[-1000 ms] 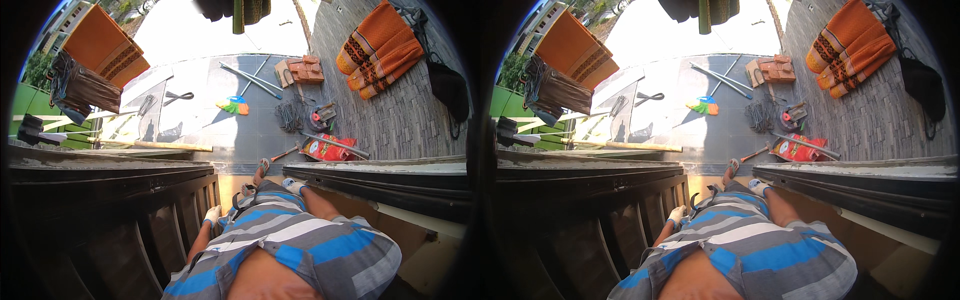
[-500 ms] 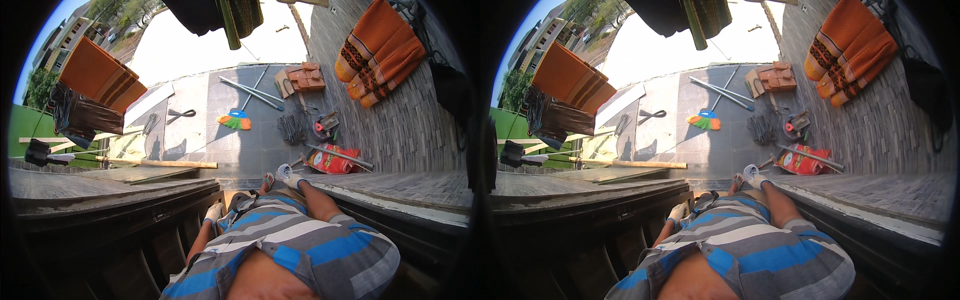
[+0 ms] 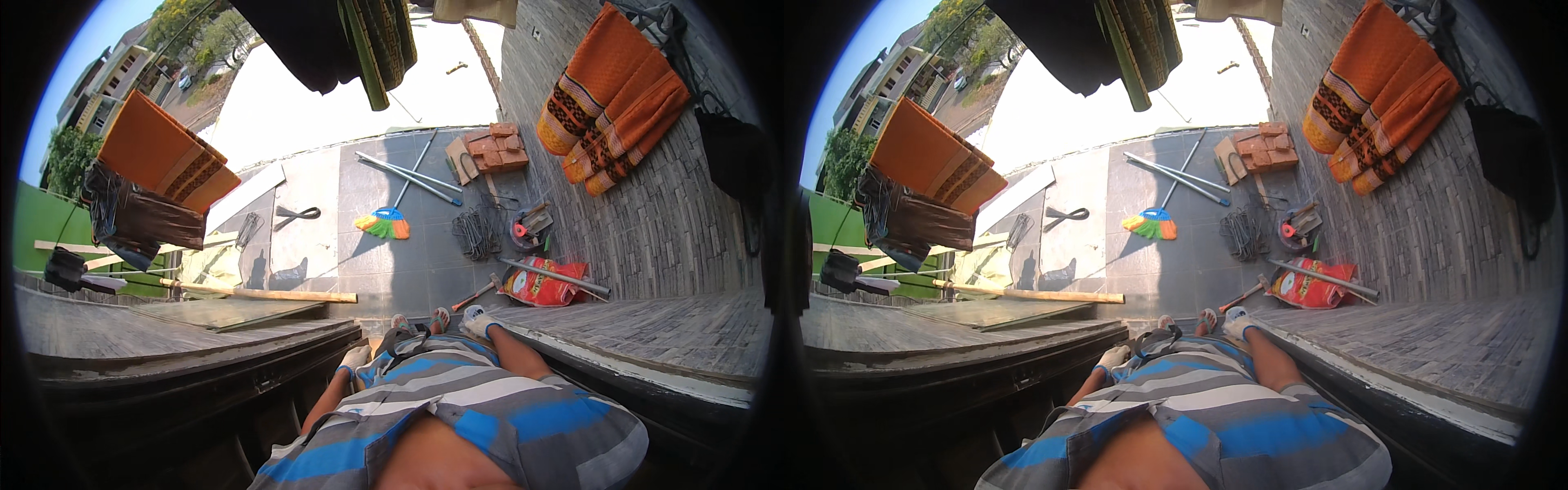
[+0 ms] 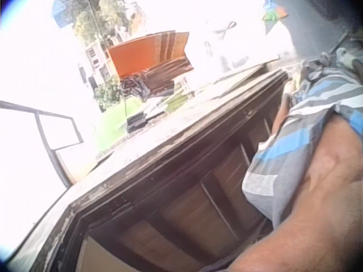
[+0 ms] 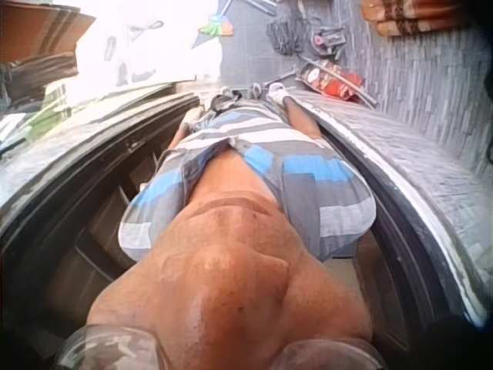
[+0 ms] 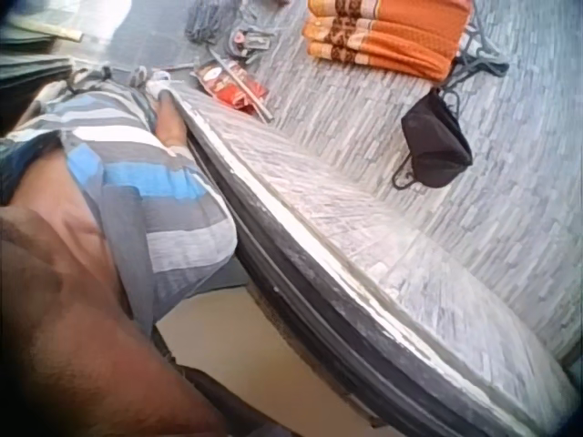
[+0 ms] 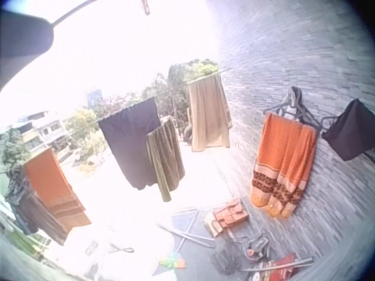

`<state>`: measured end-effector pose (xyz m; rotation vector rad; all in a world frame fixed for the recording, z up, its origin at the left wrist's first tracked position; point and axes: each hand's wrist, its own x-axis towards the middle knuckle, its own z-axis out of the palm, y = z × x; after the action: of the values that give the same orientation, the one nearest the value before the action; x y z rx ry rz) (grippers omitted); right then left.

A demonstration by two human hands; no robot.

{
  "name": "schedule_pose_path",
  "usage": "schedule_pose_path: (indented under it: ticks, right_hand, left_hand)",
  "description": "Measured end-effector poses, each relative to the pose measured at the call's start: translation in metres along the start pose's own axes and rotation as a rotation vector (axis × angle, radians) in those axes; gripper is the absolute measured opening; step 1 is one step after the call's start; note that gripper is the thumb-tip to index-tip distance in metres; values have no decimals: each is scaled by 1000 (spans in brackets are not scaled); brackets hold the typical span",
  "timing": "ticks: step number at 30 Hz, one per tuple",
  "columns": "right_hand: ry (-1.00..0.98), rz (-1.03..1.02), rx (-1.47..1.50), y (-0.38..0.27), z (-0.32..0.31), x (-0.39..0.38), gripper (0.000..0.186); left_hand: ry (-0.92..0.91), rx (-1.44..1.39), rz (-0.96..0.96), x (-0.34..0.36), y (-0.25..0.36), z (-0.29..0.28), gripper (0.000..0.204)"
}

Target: The person walks onto a rooftop construction area and uses a handheld jigsaw to cut a long wooden plank laid on a tarp. The person positions the plank, starts the jigsaw, and cuts along the plank's length while kneeling.

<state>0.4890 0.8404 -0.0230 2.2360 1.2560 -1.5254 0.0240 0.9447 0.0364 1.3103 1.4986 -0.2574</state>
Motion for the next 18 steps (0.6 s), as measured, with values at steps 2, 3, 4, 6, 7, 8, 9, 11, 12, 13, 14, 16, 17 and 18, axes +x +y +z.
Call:
schedule_pose_path:
  ticks: [2, 3, 4, 6, 7, 8, 9, 11, 12, 13, 14, 16, 17, 18]
  right_hand:
    - [-131, -102, -90, -16, -7, -10, 57]
    - [-65, -203, -129, -4, 2, -4, 56]
    - [-148, -206, -209, 21, 4, 11, 63]
    - [-335, -146, -192, -57, -24, -42, 76]
    - [-396, -152, -166, -55, -13, -48, 79]
    - [-275, -90, -129, 78, 28, 32, 78]
    - [-212, -116, -128, 79, 44, 43, 76]
    - [-196, -190, -212, 49, 44, 55, 74]
    - [-192, -195, -211, 31, 36, 34, 73]
    - [-184, -188, -213, 20, 26, 19, 73]
    - [-156, -127, -166, 21, 23, 16, 72]
    - [-100, -16, -78, 11, 16, 6, 72]
    - [-19, -26, -2, 1, 12, -6, 71]
    - [-17, -33, -9, 6, 8, -2, 70]
  left_hand:
    - [-17, 34, -37, -4, -5, -4, 58]
    - [-6, 45, -16, 0, -3, -2, 63]
    - [-78, 80, -9, 10, 20, -1, 66]
    - [-3, 105, -44, -18, -28, -14, 67]
    - [10, 149, -21, -19, -35, -17, 68]
    - [-70, 191, 178, 34, 17, 8, 68]
    - [-42, 275, 225, 44, 26, -9, 68]
    - [11, 218, 147, 13, -2, -23, 67]
    - [6, 206, 125, 2, -4, -22, 67]
    - [-33, 167, 22, -8, 1, -19, 63]
    - [-30, 165, 22, -18, 7, -16, 63]
    - [-14, 157, 18, -27, 8, -12, 61]
    - [-40, 138, 15, -34, 0, -9, 59]
    - [-75, 127, 76, -36, 2, -5, 58]
